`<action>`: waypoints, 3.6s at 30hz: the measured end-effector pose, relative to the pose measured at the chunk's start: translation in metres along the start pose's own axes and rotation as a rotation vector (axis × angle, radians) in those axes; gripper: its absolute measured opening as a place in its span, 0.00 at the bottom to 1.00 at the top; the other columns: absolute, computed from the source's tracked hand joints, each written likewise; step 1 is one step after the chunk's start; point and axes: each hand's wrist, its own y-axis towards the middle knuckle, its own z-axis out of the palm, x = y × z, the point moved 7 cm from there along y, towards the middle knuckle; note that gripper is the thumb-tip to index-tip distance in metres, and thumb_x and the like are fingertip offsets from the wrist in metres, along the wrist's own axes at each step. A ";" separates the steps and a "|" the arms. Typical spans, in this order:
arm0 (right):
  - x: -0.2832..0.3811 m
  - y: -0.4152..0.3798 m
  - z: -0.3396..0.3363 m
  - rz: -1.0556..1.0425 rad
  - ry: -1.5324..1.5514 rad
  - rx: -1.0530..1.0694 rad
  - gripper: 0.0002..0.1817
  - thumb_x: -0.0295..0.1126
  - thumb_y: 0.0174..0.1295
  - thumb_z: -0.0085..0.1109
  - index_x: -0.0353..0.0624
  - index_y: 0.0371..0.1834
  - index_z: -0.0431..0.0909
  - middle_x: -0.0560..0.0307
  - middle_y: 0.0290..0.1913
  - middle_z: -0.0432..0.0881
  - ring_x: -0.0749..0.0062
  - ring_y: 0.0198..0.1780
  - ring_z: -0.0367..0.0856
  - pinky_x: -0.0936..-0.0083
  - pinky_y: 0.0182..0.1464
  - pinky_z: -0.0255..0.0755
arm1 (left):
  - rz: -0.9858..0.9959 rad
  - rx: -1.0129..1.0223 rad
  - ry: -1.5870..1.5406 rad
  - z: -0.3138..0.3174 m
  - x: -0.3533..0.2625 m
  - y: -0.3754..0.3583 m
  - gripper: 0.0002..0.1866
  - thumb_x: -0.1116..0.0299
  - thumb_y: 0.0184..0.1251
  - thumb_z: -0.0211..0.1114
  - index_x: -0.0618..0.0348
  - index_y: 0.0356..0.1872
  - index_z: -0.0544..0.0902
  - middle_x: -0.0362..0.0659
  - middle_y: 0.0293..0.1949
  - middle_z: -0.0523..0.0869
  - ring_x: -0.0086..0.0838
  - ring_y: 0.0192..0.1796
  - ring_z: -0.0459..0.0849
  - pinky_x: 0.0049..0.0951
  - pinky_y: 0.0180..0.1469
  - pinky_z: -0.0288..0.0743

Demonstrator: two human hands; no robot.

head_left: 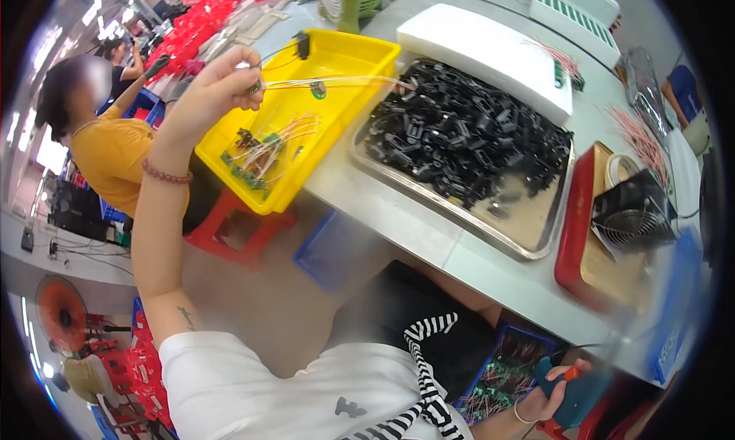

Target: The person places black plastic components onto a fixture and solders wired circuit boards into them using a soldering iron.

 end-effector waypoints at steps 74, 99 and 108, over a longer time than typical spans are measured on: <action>-0.010 0.007 -0.032 0.130 -0.103 -0.254 0.26 0.37 0.44 0.66 0.34 0.43 0.68 0.50 0.42 0.71 0.68 0.24 0.74 0.77 0.29 0.66 | 1.095 0.489 0.385 0.439 -0.109 0.030 0.08 0.73 0.46 0.71 0.59 0.31 0.84 0.41 0.30 0.83 0.32 0.31 0.78 0.30 0.36 0.73; -0.007 0.009 -0.024 0.089 -0.248 -0.172 0.27 0.40 0.45 0.64 0.33 0.44 0.69 0.53 0.35 0.72 0.71 0.26 0.74 0.74 0.40 0.64 | 0.904 0.274 1.059 0.361 -0.045 0.055 0.13 0.70 0.45 0.70 0.56 0.34 0.79 0.37 0.32 0.79 0.32 0.39 0.73 0.32 0.44 0.65; -0.010 0.004 -0.027 0.074 -0.163 -0.198 0.25 0.33 0.43 0.61 0.33 0.44 0.65 0.48 0.40 0.68 0.71 0.24 0.72 0.78 0.30 0.65 | 0.899 0.375 0.682 0.372 -0.043 0.056 0.11 0.72 0.52 0.67 0.56 0.39 0.81 0.40 0.30 0.77 0.33 0.34 0.73 0.28 0.40 0.67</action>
